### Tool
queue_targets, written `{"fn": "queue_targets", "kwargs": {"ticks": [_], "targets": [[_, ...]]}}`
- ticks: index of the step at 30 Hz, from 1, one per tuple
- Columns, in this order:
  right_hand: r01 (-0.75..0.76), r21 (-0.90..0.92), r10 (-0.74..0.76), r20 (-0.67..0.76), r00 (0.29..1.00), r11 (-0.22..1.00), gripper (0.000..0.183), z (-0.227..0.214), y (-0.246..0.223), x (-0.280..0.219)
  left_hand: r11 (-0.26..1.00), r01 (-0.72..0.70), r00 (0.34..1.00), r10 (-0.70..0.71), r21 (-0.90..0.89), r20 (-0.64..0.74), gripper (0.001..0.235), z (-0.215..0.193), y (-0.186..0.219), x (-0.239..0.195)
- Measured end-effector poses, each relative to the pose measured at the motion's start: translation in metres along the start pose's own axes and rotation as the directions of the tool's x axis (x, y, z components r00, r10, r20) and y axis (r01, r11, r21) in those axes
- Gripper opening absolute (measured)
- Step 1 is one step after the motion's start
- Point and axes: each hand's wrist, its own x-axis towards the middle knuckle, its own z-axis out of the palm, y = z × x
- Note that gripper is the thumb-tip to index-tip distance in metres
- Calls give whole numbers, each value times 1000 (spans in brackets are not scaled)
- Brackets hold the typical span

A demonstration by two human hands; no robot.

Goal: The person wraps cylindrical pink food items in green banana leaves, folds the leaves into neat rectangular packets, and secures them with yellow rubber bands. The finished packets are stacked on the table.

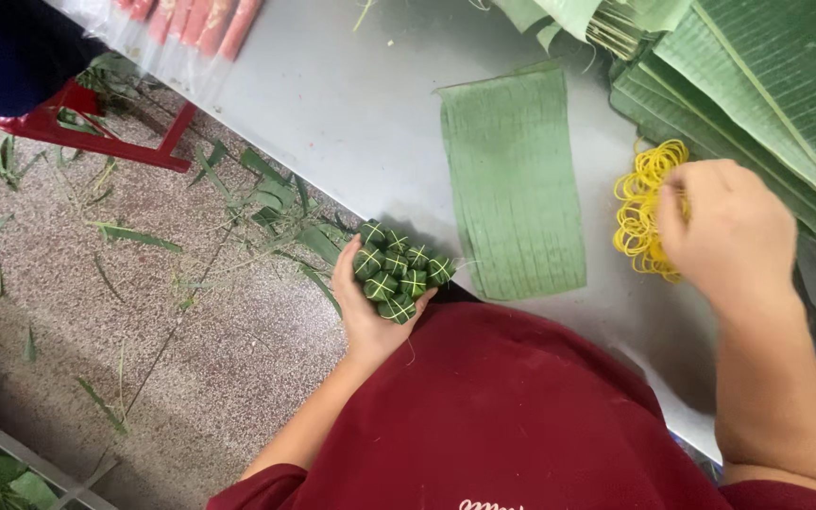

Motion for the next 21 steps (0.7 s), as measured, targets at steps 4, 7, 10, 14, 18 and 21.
{"fn": "queue_targets", "kwargs": {"ticks": [4, 7, 10, 14, 18, 21], "targets": [[-44, -19, 45, 61, 997, 999, 12, -9, 1, 2, 1000, -6, 1000, 6, -4, 9, 114, -3, 1, 0], [6, -5, -6, 80, 997, 1000, 6, -9, -1, 6, 1000, -6, 1000, 6, 1, 6, 115, -4, 2, 0], [18, -37, -15, 84, 996, 999, 8, -7, 1, 6, 1000, -3, 1000, 3, 10, 17, 115, -4, 2, 1], [-48, -94, 54, 60, 997, 994, 12, -5, 7, 1, 999, -15, 1000, 14, 37, 8, 115, -4, 2, 2], [-42, -88, 50, 94, 994, 995, 13, -2, 11, -1, 999, -18, 1000, 18, 36, 7, 115, -5, 2, 1], [-60, -102, 67, 70, 995, 993, 12, -6, 14, -3, 999, 3, 1000, -4, 40, 18, 115, -4, 3, 1]]}}
